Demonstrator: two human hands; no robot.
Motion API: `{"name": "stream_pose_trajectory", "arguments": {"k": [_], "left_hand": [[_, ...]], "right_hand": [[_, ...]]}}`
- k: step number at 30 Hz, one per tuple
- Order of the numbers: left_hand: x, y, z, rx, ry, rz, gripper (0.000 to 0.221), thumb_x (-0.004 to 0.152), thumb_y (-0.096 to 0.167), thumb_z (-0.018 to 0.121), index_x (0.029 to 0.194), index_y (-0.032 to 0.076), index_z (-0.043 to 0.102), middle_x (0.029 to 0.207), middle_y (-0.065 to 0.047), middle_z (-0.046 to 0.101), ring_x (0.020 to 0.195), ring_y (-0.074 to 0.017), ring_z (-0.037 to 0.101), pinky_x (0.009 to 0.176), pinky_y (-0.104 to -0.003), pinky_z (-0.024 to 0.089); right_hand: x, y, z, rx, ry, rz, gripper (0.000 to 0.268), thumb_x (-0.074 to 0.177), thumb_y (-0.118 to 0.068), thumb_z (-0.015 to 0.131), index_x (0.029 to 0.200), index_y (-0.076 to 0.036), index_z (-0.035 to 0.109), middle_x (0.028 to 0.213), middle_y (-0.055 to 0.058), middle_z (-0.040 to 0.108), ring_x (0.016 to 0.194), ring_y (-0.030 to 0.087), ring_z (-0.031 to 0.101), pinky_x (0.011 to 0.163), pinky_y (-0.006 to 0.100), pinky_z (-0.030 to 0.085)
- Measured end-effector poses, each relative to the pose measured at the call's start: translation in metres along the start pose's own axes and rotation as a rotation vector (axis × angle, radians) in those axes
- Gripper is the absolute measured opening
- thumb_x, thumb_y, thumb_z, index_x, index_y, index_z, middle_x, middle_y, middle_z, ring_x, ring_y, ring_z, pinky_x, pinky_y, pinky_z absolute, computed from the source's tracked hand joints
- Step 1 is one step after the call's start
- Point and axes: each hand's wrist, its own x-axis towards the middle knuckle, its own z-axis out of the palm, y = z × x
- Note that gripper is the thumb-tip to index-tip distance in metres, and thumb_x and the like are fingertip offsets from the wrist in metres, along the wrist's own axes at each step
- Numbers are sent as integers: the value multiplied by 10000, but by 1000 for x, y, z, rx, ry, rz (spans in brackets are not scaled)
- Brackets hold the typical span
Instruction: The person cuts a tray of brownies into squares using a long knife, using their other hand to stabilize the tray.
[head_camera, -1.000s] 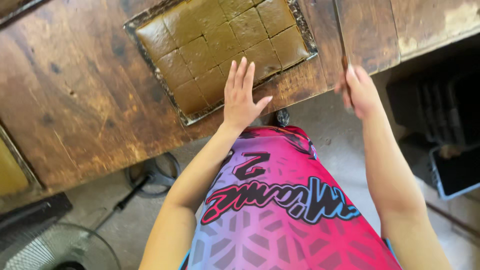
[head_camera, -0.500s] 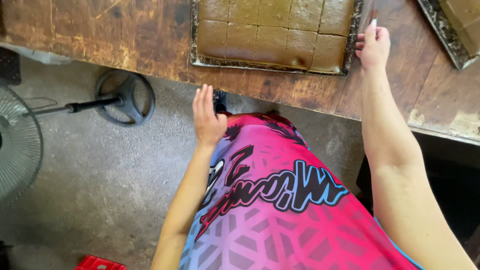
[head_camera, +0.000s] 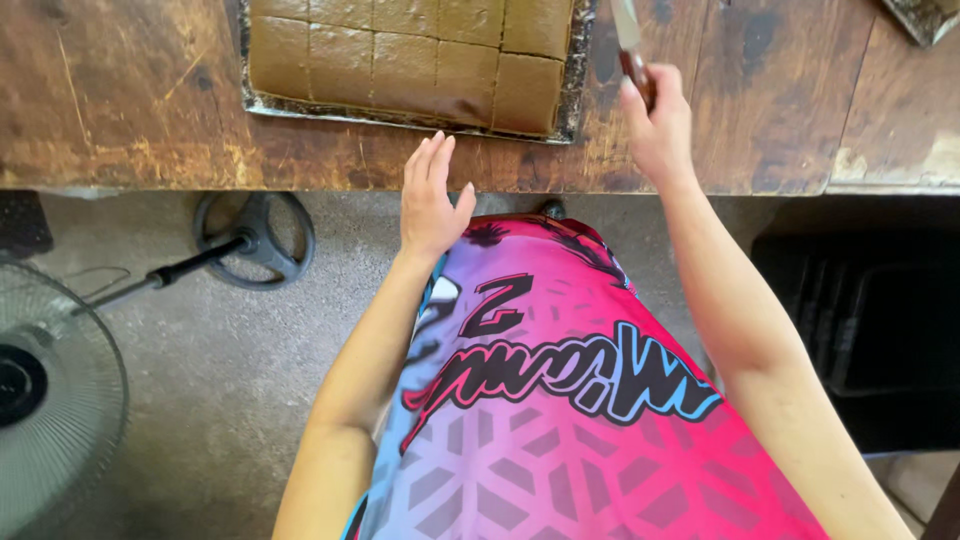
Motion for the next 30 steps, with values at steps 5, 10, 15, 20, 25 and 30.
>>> {"name": "stream_pose_trajectory", "arguments": {"k": [5,10,15,20,25,30], "left_hand": [[7,-37,32,-220,-146,-493,261,954,228,711,1162,77,757,1002,-88,814,895,-182,791,838,-323,617],[37,-59,72,-905,-388,-891,487,877,229,662,1306,13,586,960,-97,778,664,-119,673,527,-251,439],[65,-37,83,-1004,-327,-923,541,900,216,674,1325,-61,485,1006,-112,753,687,-114,674,516,-234,455],[95,-18,68,-983,-400,-754,452,893,247,631,1317,109,557,970,-57,760,670,-83,674,497,-206,435],[110,-16,59,-959,-343,-664,365,932,255,659,1260,99,621,1000,-44,758,720,-81,687,568,-215,472],[95,-26,49,-904,-284,-647,325,931,246,666,1227,111,648,991,-32,766,735,-68,678,598,-209,489]], "right_hand": [[-107,43,-42,15,77,274,333,1046,-267,753,1175,-37,550,854,21,584,708,104,533,647,294,465],[-208,80,-56,110,126,593,387,977,-295,790,1154,-35,564,797,16,614,592,78,549,525,269,447],[-248,106,-57,-27,165,651,404,960,-301,808,1162,-38,578,824,48,671,630,96,602,563,279,495],[-256,123,-66,-148,218,451,398,1007,-293,846,1205,-36,616,924,63,721,769,109,644,700,286,533],[-244,104,-76,2,162,729,429,953,-339,794,1209,-60,593,874,58,680,706,145,627,649,330,510],[-256,93,-82,-246,-54,549,445,941,-358,802,1227,-64,628,920,134,715,817,241,693,757,375,545]]}}
